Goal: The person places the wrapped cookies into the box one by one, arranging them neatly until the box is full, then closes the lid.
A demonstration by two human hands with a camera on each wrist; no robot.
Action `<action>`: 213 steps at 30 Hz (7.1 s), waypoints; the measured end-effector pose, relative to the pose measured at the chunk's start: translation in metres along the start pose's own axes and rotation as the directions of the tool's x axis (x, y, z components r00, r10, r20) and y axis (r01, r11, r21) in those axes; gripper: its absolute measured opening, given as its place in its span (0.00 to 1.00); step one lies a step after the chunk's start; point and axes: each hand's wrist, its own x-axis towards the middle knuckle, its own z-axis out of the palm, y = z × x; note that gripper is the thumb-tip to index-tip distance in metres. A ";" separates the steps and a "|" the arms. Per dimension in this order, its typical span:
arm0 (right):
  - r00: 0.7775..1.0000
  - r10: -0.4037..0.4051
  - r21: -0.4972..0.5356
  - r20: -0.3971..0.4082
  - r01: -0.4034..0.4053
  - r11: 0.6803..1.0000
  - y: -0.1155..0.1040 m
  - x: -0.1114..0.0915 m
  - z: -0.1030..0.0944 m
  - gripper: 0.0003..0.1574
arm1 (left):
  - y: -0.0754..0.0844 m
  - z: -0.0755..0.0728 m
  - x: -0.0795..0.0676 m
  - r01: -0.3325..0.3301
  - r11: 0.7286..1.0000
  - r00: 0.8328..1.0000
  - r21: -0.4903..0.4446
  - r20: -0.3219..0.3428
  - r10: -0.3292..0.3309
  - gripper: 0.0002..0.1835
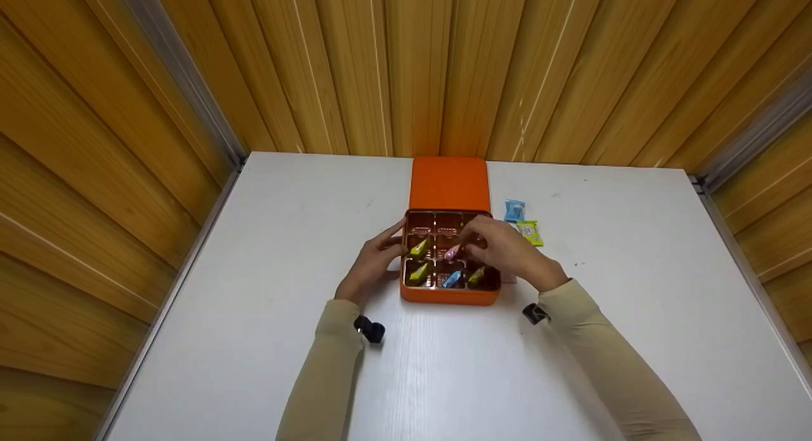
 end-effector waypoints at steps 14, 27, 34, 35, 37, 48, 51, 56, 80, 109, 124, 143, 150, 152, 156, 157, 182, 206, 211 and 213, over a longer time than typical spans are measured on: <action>0.997 0.052 0.004 -0.059 -0.052 0.999 0.006 -0.009 -0.003 0.15 | 0.000 -0.001 -0.001 -0.031 0.999 0.999 0.029 0.008 0.031 0.36; 0.987 0.100 0.032 -0.129 -0.096 0.995 0.012 -0.024 -0.006 0.14 | 0.000 0.000 -0.001 -0.043 0.997 0.999 0.058 0.004 0.042 0.36; 0.980 0.118 0.040 -0.157 -0.114 0.993 0.019 -0.031 -0.007 0.14 | 0.000 0.000 -0.002 -0.032 0.998 0.999 0.058 0.013 0.031 0.35; 0.979 0.122 0.038 -0.161 -0.117 0.992 0.019 -0.032 -0.007 0.13 | 0.000 0.000 -0.002 -0.027 0.998 1.000 0.056 0.016 0.026 0.35; 0.976 0.137 0.042 -0.170 -0.132 0.990 0.020 -0.033 -0.008 0.13 | -0.001 0.000 -0.002 -0.022 0.998 1.000 0.053 0.018 0.021 0.35; 0.958 0.208 0.073 -0.198 -0.197 0.978 0.026 -0.041 -0.007 0.15 | -0.001 0.000 -0.002 -0.001 0.999 1.000 0.037 -0.010 0.001 0.35; 0.956 0.209 0.071 -0.207 -0.198 0.978 0.029 -0.044 -0.006 0.15 | -0.001 0.000 -0.003 -0.010 1.000 1.000 0.023 -0.007 0.010 0.35; 0.958 0.209 0.056 -0.198 -0.202 0.978 0.036 -0.047 -0.004 0.15 | -0.002 0.000 -0.002 -0.011 1.000 1.000 0.013 -0.004 0.011 0.36; 0.959 0.269 0.071 -0.091 -0.263 0.962 0.055 -0.053 0.010 0.14 | -0.002 -0.001 -0.002 -0.024 0.998 1.000 0.060 0.003 0.024 0.35; 0.974 0.220 -0.008 -0.061 -0.221 0.975 0.066 -0.060 0.014 0.13 | -0.001 -0.001 -0.001 -0.021 1.000 1.000 0.021 0.013 0.021 0.36; 0.948 0.316 -0.016 -0.036 -0.317 0.948 0.066 -0.069 0.003 0.12 | 0.001 -0.001 -0.003 -0.031 0.998 0.999 0.063 0.013 0.030 0.35; 0.984 0.176 -0.048 0.027 -0.175 0.983 0.071 -0.065 0.002 0.14 | -0.001 0.001 0.000 0.003 1.000 1.000 0.022 -0.017 -0.003 0.35; 0.979 0.203 -0.051 0.030 -0.201 0.978 0.073 -0.066 0.001 0.20 | 0.000 0.002 -0.001 0.002 0.999 1.000 0.044 -0.020 -0.001 0.35; 0.975 0.219 -0.045 0.033 -0.217 0.975 0.073 -0.066 0.000 0.20 | 0.000 0.002 -0.001 0.001 0.999 1.000 0.042 -0.017 0.000 0.36; 0.970 0.240 -0.040 0.031 -0.238 0.970 0.072 -0.067 -0.002 0.20 | 0.000 0.002 -0.002 -0.007 0.999 1.000 0.033 -0.010 0.007 0.36; 0.971 0.238 -0.041 0.024 -0.237 0.971 0.072 -0.068 -0.003 0.21 | 0.000 0.001 -0.002 -0.010 0.999 1.000 0.032 -0.009 0.010 0.36; 0.957 0.285 0.047 -0.060 -0.283 0.958 0.077 -0.073 -0.005 0.13 | 0.000 0.001 -0.001 -0.010 0.999 1.000 0.050 -0.010 0.010 0.35; 0.962 0.267 0.053 -0.053 -0.264 0.963 0.079 -0.075 0.005 0.07 | -0.002 -0.001 -0.001 -0.029 0.999 0.999 0.034 0.030 0.028 0.35; 0.960 0.272 0.073 -0.064 -0.267 0.961 0.080 -0.075 0.005 0.05 | -0.002 0.000 -0.002 -0.030 0.998 0.999 0.053 0.024 0.028 0.35; 0.961 0.269 0.073 -0.062 -0.265 0.962 0.080 -0.076 0.006 0.05 | -0.002 0.000 -0.002 -0.033 0.998 0.999 0.050 0.024 0.032 0.35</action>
